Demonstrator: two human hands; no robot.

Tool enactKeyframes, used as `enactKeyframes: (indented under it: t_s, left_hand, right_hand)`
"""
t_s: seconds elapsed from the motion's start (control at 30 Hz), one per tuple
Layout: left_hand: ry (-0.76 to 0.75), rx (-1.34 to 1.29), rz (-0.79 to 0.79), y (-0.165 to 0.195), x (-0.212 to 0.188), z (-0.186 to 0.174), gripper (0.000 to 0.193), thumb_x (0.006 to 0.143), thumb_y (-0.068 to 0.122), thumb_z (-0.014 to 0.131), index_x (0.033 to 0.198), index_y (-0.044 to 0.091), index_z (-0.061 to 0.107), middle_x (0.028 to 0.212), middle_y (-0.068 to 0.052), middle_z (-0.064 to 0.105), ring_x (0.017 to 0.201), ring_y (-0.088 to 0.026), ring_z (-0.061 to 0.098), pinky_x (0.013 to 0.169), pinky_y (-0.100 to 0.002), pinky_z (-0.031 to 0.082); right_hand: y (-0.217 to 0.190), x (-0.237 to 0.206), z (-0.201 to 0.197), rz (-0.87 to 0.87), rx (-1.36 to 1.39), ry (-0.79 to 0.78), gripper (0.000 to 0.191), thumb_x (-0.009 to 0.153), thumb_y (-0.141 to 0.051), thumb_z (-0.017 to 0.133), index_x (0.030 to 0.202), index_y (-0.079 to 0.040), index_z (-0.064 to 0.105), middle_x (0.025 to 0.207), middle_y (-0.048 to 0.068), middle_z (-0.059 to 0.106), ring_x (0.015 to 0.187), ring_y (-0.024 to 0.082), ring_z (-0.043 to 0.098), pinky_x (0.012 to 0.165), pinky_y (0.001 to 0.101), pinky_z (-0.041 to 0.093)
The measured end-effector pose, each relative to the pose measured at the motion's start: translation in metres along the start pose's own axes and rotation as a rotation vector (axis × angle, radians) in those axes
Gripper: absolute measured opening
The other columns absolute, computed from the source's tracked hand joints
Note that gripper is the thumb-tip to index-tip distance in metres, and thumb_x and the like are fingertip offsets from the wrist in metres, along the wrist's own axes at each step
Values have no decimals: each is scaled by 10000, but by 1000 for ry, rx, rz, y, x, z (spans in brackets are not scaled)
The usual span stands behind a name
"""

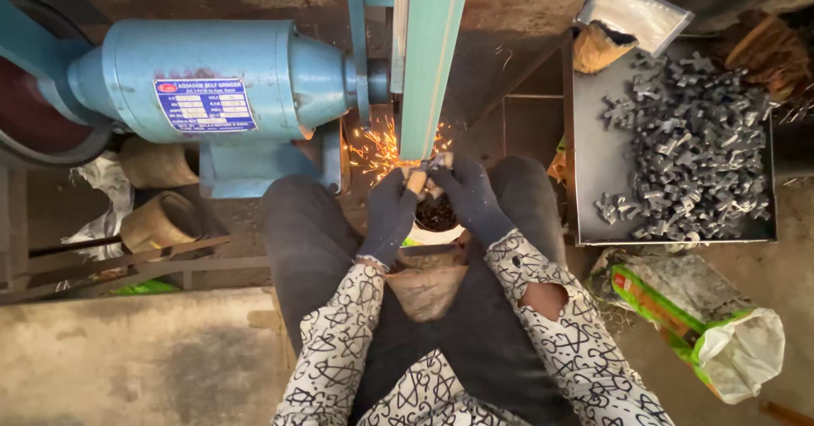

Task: The person sits on the floor holding small metal parts with gloved hands and presses each part against a running belt grinder, producing sparks as the edges are ground. Finished parts are placed onto a metal tray filled with similar ground parts, and new parts are taken from the tray one at a time.

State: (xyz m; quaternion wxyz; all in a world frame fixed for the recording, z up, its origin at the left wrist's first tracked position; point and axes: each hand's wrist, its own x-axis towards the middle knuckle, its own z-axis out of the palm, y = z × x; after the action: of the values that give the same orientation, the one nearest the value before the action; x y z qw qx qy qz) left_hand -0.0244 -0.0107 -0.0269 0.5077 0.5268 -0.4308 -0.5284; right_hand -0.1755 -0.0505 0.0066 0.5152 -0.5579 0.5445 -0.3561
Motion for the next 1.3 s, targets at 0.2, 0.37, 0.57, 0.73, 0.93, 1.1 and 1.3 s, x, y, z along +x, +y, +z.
enactKeyframes:
  t_s: [0.2,0.37,0.57,0.73,0.93,1.1,1.3]
  left_hand:
    - [129,-90,-30,7,0,20,271,1055,228,593,1068,-10,722,881,-17,716,755,-68,612,668,-245,505]
    - [-13,-11,-56,-6,1,10,289,1052,234,631,1076,-39,723,876,-69,703,770,-90,594,683,-283,489]
    - [-629,714,-110,-4,-18,15,408,930,412,639,1210,118,684,1036,-191,728,982,-375,693,822,-467,526]
    - [-778,826,-131,3,-25,26,402,931,456,645,1154,126,696,1106,-157,733,1062,-367,671,885,-470,521]
    - [-610,687,-226,-9,-11,29,396,924,296,595,1284,143,652,1155,-206,698,1066,-406,648,893,-499,489]
    - [-482,-533,-526,-29,2,30,334,1001,336,614,1147,36,611,968,-130,631,894,-300,625,789,-423,509]
    - [-221,-939,-163,-8,-1,-6,181,1106,151,603,1181,-13,587,836,-16,530,762,-150,526,744,-349,496]
  right_hand:
    - [7,-2,-1,3,30,183,154,979,-121,642,1069,-1,676,932,55,729,878,92,656,777,277,539]
    - [16,-6,-38,5,129,-60,159,1017,-176,633,1053,-23,656,930,62,701,841,142,668,753,325,560]
    - [28,13,-173,-476,-1051,591,430,965,-182,723,1326,22,609,1249,254,600,1145,440,559,989,524,479]
    - [37,43,-259,-156,-1372,531,327,915,-255,772,1173,-81,675,1127,215,631,1076,416,583,891,548,470]
    - [35,35,-216,-126,-423,640,386,897,-278,717,1186,-60,585,1031,30,663,856,157,660,794,372,559]
    - [24,-15,-92,-158,1090,95,226,1092,-280,610,1134,-58,591,1171,93,586,1030,195,593,1008,367,503]
    - [8,-52,-16,-70,-221,6,370,897,-231,676,1190,-6,658,998,71,742,825,166,715,759,299,572]
